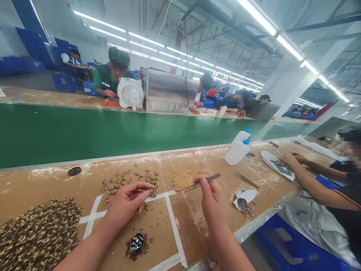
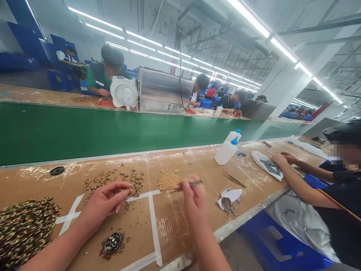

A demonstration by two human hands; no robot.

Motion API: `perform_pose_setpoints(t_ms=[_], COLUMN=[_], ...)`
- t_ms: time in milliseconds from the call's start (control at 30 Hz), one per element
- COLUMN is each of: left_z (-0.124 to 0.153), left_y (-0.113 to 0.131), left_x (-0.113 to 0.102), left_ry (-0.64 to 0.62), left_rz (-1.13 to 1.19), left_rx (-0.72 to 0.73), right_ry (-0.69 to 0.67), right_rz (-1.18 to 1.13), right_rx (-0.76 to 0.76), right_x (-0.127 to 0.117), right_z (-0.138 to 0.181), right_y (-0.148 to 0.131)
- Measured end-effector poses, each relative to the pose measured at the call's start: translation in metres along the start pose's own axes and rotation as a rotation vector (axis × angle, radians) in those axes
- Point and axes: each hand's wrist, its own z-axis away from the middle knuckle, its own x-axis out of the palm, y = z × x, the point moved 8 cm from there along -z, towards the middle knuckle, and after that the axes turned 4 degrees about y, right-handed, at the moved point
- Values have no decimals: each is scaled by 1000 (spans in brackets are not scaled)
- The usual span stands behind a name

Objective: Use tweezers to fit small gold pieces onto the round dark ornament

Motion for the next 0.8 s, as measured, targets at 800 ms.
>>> perform_pose_setpoints(t_ms=[800], left_z=[0], left_y=[-4], left_x=[11], left_ry=[-76], left_rz=[278], left_rx=[-32], right_ry=[199], right_rz=[716], right_rx=[-116], right_x=[-184], right_z=[30], right_y=[38])
